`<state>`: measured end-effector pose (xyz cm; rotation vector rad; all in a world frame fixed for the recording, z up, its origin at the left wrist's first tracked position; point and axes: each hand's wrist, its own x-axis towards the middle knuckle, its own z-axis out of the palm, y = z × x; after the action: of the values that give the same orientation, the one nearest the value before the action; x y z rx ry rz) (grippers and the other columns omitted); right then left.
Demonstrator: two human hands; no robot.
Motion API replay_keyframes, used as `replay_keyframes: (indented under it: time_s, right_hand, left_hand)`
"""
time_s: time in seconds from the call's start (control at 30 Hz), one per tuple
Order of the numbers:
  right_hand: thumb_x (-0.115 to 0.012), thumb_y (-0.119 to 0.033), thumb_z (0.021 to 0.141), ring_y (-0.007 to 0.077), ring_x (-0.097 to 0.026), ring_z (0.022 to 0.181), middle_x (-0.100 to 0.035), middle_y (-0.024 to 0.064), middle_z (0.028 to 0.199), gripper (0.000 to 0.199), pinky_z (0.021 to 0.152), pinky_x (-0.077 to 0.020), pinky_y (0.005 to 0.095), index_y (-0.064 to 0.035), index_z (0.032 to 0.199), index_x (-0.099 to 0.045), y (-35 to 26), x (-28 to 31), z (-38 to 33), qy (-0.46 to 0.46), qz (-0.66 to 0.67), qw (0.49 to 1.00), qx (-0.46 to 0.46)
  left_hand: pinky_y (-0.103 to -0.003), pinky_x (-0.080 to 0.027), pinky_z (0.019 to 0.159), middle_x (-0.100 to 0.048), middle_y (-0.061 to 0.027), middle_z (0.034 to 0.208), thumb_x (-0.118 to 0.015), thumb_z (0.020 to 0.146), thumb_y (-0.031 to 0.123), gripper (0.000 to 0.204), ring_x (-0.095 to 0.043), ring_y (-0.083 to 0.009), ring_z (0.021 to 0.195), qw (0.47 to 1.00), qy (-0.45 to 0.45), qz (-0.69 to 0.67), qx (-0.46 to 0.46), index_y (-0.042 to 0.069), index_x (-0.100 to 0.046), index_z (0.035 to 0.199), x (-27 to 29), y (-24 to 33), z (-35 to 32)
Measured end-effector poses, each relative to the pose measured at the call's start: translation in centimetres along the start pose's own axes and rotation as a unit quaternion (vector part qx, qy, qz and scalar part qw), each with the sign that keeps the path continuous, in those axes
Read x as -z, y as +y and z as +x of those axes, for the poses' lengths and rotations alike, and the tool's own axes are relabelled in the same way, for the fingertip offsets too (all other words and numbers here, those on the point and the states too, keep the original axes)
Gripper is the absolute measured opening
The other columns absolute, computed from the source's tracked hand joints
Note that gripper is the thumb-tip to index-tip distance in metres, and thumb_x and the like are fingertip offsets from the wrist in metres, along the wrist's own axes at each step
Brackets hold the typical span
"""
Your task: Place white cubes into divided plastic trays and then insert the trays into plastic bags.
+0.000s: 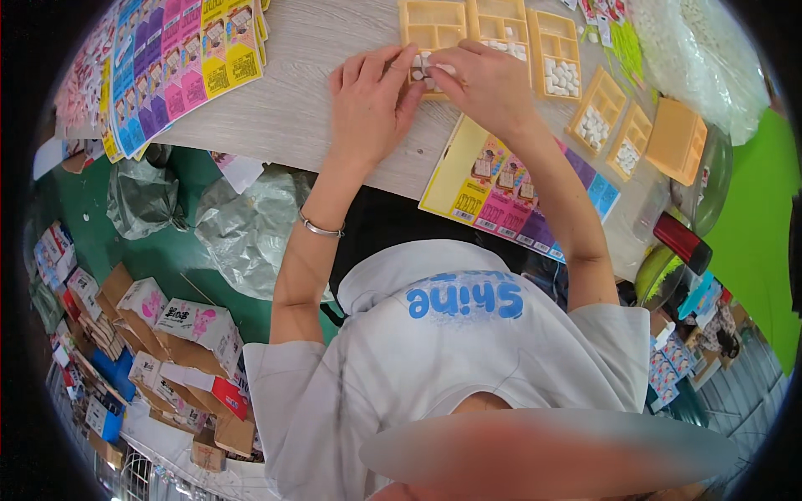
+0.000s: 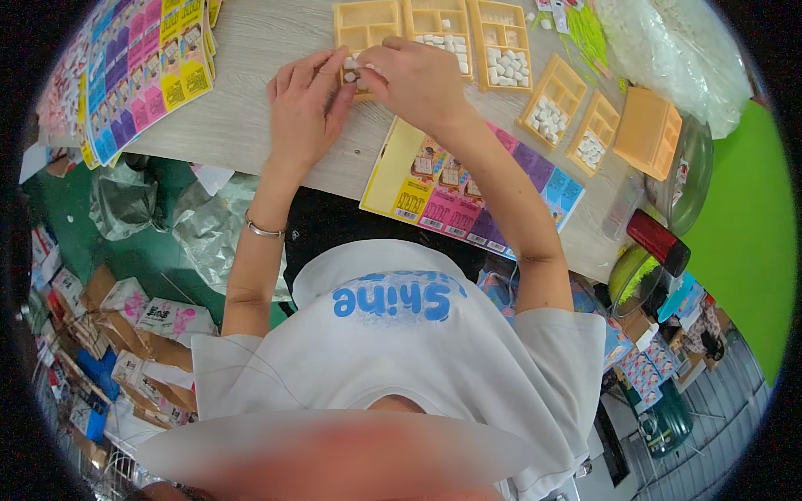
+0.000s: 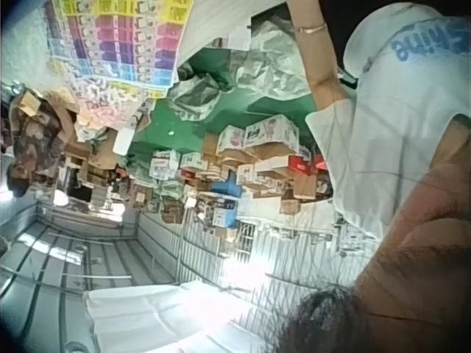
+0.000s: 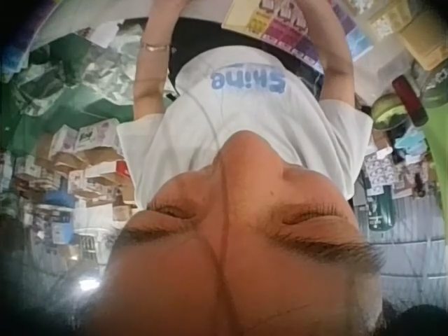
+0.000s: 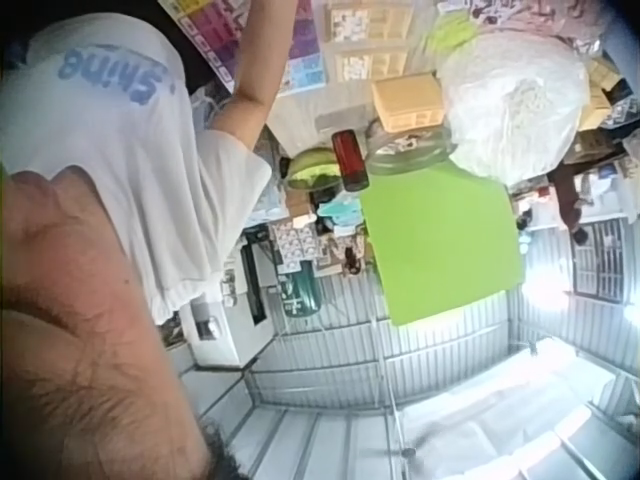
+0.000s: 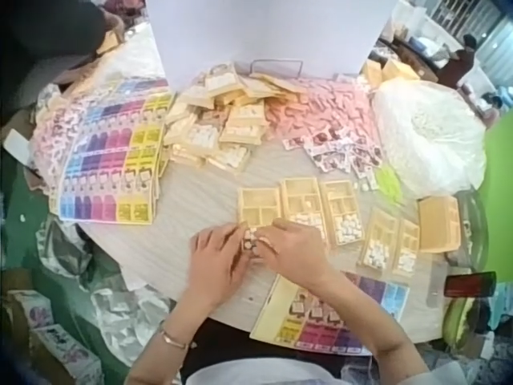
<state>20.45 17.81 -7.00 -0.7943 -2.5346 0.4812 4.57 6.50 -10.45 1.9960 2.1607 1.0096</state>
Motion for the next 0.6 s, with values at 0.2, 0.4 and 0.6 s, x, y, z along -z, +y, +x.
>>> replay_keyframes:
  time_s: [0.2,0.4,0.6]
  right_hand:
    - [-0.074,-0.023,0.087,0.0238,-0.069,0.071,-0.069,0.0029,0.082,0.011,0.062,-0.0547,0.0361,-0.0166,0.096,-0.076,-0.5,-0.2,-0.1,-0.004,0.006,1.0,-0.023]
    - [-0.071,-0.02,0.089,0.0251,-0.069,0.072,-0.069,0.0036,0.082,0.012,0.062,-0.0552,0.0362,-0.0155,0.099,-0.076,-1.0,-0.1,-0.2,-0.026,-0.006,1.0,-0.013]
    - [-0.071,-0.018,0.09,0.0224,-0.066,0.064,-0.069,0.0047,0.079,0.016,0.059,-0.0522,0.0338,-0.0129,0.105,-0.076,-0.4,1.1,-0.5,0.0,0.014,1.0,-0.02]
  left_hand:
    - [-0.042,-0.042,0.095,-0.067,0.0006,0.112,-0.077,0.085,0.022,0.029,-0.06,-0.0241,0.106,0.998,0.037,-0.058,0.003,0.016,-0.073,0.112,0.1,0.0,-0.9]
    - [-0.041,-0.044,0.093,-0.068,0.0021,0.107,-0.078,0.083,0.021,0.021,-0.061,-0.0234,0.1,0.997,0.049,-0.059,-0.003,0.015,-0.073,0.103,-0.2,-0.3,-1.2]
    - [-0.043,-0.045,0.097,-0.067,-0.0021,0.119,-0.077,0.085,0.021,0.032,-0.061,-0.0254,0.109,0.997,0.043,-0.065,-0.008,0.015,-0.072,0.116,0.0,0.0,-0.9]
